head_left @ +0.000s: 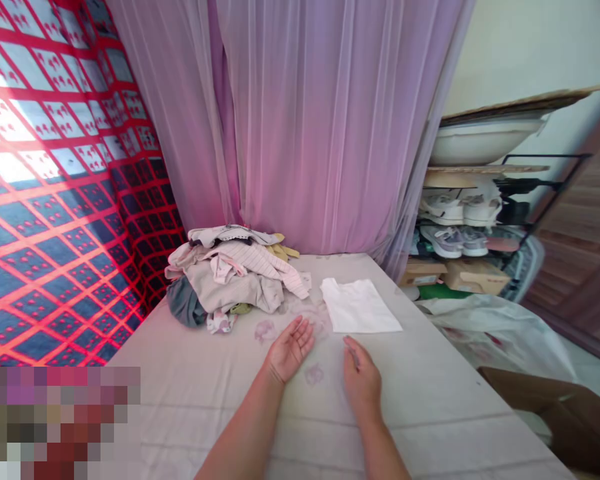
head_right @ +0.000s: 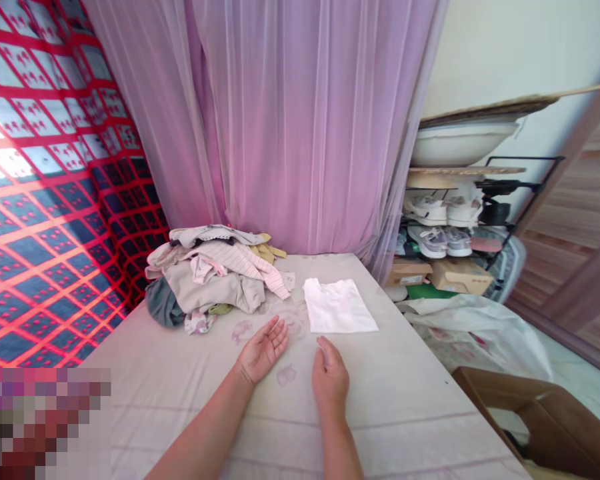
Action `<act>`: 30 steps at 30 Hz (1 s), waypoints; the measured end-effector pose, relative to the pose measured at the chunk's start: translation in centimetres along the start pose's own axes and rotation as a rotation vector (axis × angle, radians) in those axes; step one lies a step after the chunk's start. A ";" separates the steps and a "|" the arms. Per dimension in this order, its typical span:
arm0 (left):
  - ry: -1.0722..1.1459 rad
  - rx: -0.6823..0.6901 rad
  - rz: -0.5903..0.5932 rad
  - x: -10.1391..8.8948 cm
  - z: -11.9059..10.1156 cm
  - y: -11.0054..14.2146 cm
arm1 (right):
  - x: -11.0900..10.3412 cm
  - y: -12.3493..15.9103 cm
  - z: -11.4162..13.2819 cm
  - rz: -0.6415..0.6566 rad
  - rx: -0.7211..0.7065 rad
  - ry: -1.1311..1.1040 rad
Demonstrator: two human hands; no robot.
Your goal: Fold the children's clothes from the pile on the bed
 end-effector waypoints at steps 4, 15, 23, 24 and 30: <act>-0.008 0.026 0.005 -0.5 -0.2 0.0 | -1.1 -0.3 -1.7 -0.043 0.321 -0.219; -0.031 -0.028 0.027 -0.1 0.2 0.0 | 0.3 -1.5 -4.0 0.070 0.929 -1.029; -0.255 0.001 -0.003 -2.5 -4.1 0.8 | 0.3 -1.3 -4.8 0.008 1.017 -1.112; -0.299 0.027 -0.030 -3.1 -5.5 1.3 | 0.4 -1.4 -4.8 0.007 1.014 -1.114; -0.712 0.297 -0.273 -3.0 -18.8 4.5 | 0.6 -1.4 -4.9 0.012 0.962 -1.064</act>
Point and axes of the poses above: each hand's wrist, its own y-axis away from the middle knuckle, its own x-axis out of the palm, z = x × y, the point moved 10 cm from there along -y, towards the middle knuckle, and after that the axes turned 13 degrees about -z, right-handed, at the moved point
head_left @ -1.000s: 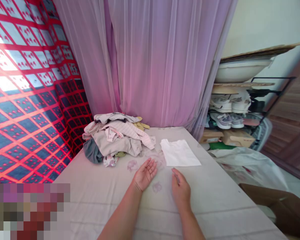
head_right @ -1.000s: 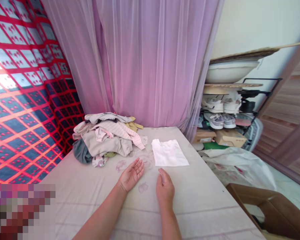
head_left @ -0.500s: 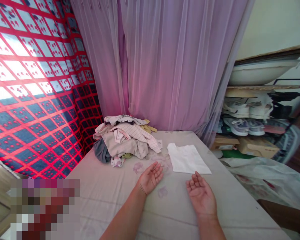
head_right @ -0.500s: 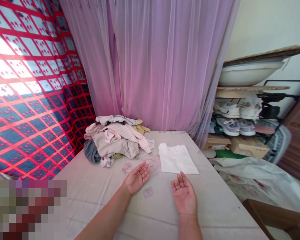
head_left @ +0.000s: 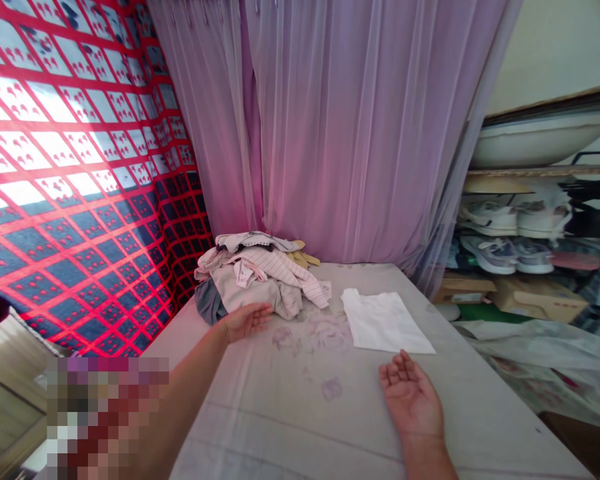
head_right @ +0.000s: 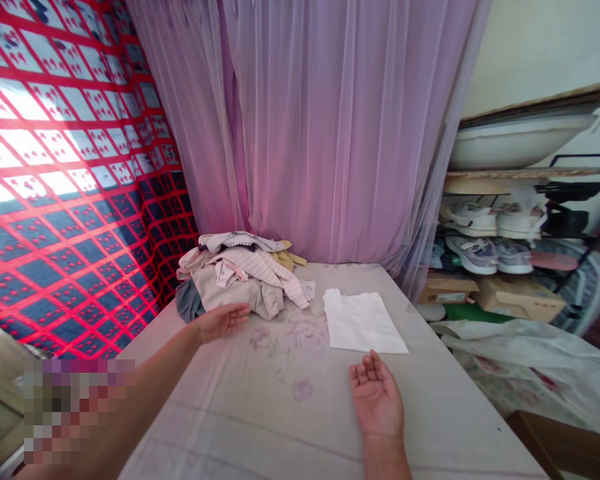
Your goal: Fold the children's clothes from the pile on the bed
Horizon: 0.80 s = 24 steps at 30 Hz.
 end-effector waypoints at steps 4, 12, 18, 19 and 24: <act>0.040 0.244 -0.247 -4.5 -10.0 -2.0 | -0.2 -0.1 -0.3 -0.018 0.010 0.003; -0.013 0.456 -0.453 -6.3 -16.2 -3.7 | -0.4 -0.6 -0.4 0.010 -0.015 0.035; -0.008 0.467 -0.440 -6.0 -17.5 -4.9 | -0.2 -0.4 -0.7 0.000 0.019 0.036; 0.001 0.475 -0.424 -5.8 -17.8 -4.9 | -0.2 -0.4 -0.7 0.001 0.015 0.036; 0.059 0.521 -0.327 -4.3 -18.5 -3.7 | -0.1 -0.6 -0.5 0.027 -0.024 0.059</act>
Point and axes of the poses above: each hand's wrist, its own y-axis away from the middle knuckle, its own x-axis out of the palm, z = x × y, the point moved 10 cm from there along -y, towards the middle knuckle, and after that the axes turned 13 degrees about -z, right-handed, at the moved point
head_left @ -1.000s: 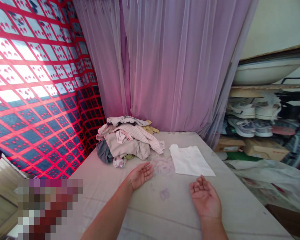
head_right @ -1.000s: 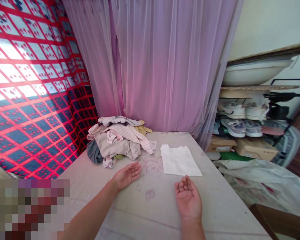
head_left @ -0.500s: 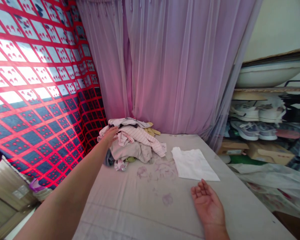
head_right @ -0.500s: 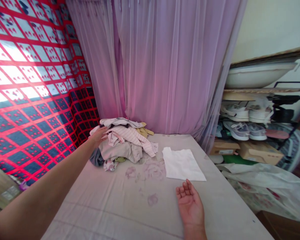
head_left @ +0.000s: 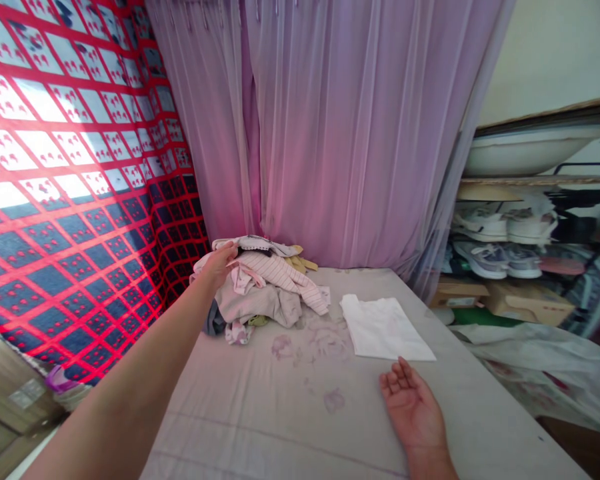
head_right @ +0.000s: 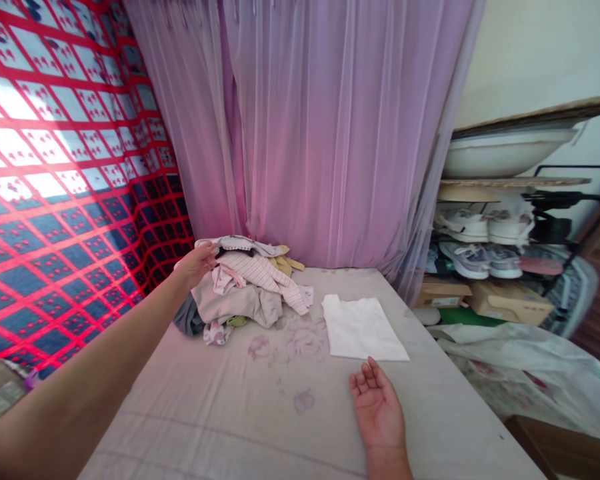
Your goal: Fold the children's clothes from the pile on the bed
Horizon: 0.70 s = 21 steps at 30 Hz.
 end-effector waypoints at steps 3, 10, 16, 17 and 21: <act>-0.026 -0.030 -0.009 -0.5 0.5 1.0 | 0.1 0.1 -0.1 -0.005 0.019 -0.004; -0.130 -0.104 -0.108 -2.8 1.9 0.6 | 0.2 1.1 -0.5 -0.088 0.119 -0.071; -0.095 -0.121 -0.119 -0.9 1.9 -0.7 | 0.3 1.0 -0.4 -0.088 0.091 -0.047; -0.079 -0.115 -0.119 -0.5 1.7 -0.8 | 0.3 0.9 -0.3 -0.082 0.080 -0.039; -0.001 -0.066 -0.058 1.4 0.9 1.3 | 0.3 0.7 -0.3 -0.060 0.060 -0.020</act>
Point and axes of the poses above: each hand's wrist, its own y-axis away from the middle knuckle, its own x-axis out of the palm, z = x × y, the point moved 10 cm from there along -y, towards the middle knuckle, and after that the axes turned 13 degrees about -z, right-handed, at the moved point
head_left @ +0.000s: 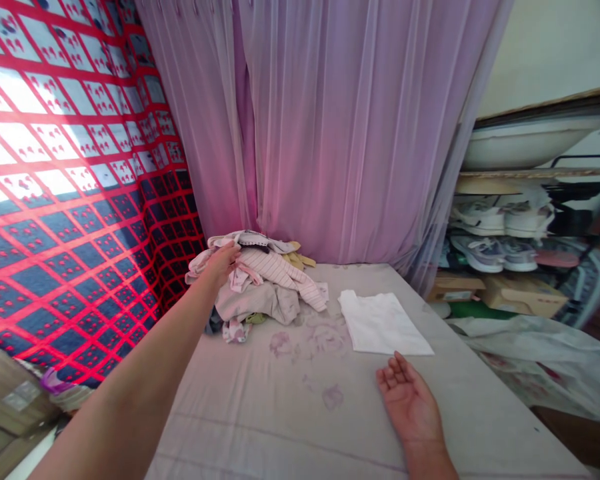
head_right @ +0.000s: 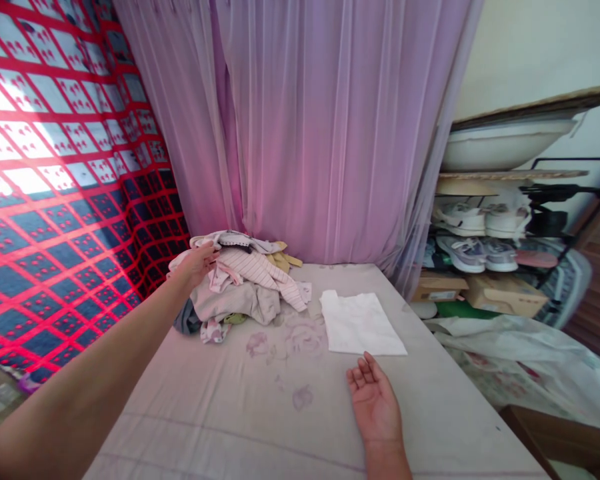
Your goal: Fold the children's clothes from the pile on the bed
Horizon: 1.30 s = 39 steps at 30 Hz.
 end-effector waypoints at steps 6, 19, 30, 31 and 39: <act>-0.184 0.081 0.424 0.1 3.2 12.2 | 0.2 0.1 -0.2 0.011 0.007 0.000; -0.429 0.164 -0.032 -14.1 14.5 19.5 | 0.9 2.6 0.0 0.117 -0.310 0.380; -0.854 0.596 0.155 -12.0 14.2 23.8 | 2.0 8.0 -1.9 0.216 -0.650 1.002; -0.803 0.658 0.156 -12.0 13.7 24.3 | 1.9 8.2 -1.9 0.212 -0.653 1.004; -0.583 1.050 0.649 -6.1 11.7 34.1 | 1.1 9.9 -2.3 0.171 -0.586 0.916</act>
Point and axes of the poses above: each hand's wrist, its own y-axis away from the middle knuckle, its own x-axis out of the palm, z = x × y, the point moved 10 cm from there along -y, towards the middle knuckle, and after that the axes turned 13 degrees about -z, right-handed, at the moved point
